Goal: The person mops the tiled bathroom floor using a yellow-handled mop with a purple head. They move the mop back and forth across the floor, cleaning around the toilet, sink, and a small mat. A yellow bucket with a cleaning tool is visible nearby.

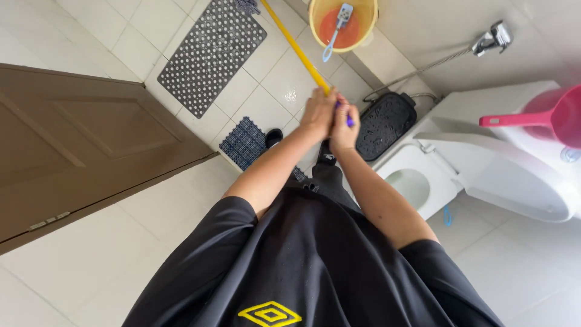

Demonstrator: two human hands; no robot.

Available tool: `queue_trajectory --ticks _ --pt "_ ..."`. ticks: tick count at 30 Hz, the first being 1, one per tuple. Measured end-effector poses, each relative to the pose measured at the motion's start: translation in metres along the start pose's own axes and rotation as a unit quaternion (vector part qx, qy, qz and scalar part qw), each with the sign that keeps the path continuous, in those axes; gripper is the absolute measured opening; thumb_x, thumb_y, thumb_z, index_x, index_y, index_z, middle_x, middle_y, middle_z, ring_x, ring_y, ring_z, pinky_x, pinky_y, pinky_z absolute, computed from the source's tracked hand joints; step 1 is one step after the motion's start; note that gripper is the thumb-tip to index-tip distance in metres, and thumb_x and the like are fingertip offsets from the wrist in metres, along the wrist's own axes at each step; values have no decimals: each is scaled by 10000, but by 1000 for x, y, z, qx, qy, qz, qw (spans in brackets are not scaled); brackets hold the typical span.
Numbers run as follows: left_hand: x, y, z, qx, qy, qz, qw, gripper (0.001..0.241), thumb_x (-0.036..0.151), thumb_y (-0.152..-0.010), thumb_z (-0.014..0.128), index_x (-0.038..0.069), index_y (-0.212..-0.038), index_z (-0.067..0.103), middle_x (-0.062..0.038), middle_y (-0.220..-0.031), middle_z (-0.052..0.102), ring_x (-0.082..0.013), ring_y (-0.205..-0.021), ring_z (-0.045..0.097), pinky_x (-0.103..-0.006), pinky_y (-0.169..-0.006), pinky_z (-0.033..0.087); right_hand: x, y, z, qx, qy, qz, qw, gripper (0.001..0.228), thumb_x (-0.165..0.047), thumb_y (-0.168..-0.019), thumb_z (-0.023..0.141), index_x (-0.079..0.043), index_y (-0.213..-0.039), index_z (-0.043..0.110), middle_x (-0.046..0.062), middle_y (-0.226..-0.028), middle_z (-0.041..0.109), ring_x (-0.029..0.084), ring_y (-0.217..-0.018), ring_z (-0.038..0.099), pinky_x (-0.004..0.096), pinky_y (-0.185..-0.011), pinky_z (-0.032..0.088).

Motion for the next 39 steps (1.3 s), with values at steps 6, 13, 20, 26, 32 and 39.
queue_trajectory --ticks 6,13,20,26,32,39 --pt "-61 9 -92 10 10 -78 997 482 257 -936 654 116 -1369 496 -238 -1527 427 -453 -1451 375 -562 -1122 379 -14 -1 98 -148 108 -101 978 75 -95 -1070 623 -23 -1047 616 134 -1427 631 260 -1357 521 410 -1187 386" --pt "-32 -10 -69 121 129 154 972 281 255 -831 791 118 -1026 642 -239 -1437 533 -470 -1403 433 -595 -1183 334 -100 26 83 -87 194 -111 971 124 -96 -1076 599 -11 -1026 674 120 -1292 719 336 -1450 533 450 -1224 385" --pt "123 53 -88 95 177 372 906 334 415 -711 828 162 -813 634 -31 -999 719 -317 -1008 619 -550 -876 401 -235 122 39 -3 89 -143 986 223 -174 -1105 527 24 -1088 629 214 -1280 666 354 -1405 562 520 -1248 391" --pt "160 103 -33 -38 229 458 858 316 457 -827 730 152 -859 655 -17 -834 688 -237 -829 665 -456 -819 473 -226 189 1 33 18 -192 981 292 -212 -1154 532 -15 -940 511 184 -1108 689 322 -1198 645 540 -1271 396" --pt "163 88 9 -137 133 433 881 326 466 -924 622 175 -801 704 -25 -748 732 -203 -739 686 -415 -774 526 -186 169 -36 64 -56 -280 956 226 -124 -1098 500 -53 -884 526 155 -857 661 313 -907 688 543 -1168 469" --pt "65 0 -7 -39 47 293 954 312 356 -993 528 201 -855 760 -45 -824 758 -197 -834 666 -448 -880 474 -99 65 -8 95 -7 -200 975 246 -115 -1056 480 24 -900 611 196 -1014 696 305 -1067 693 515 -1117 517"
Point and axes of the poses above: each hand's wrist, its own y-axis away from the middle knuckle, its own z-axis out of the palm, x = y × z, the point moved 10 cm from there along -y, towards the middle knuckle
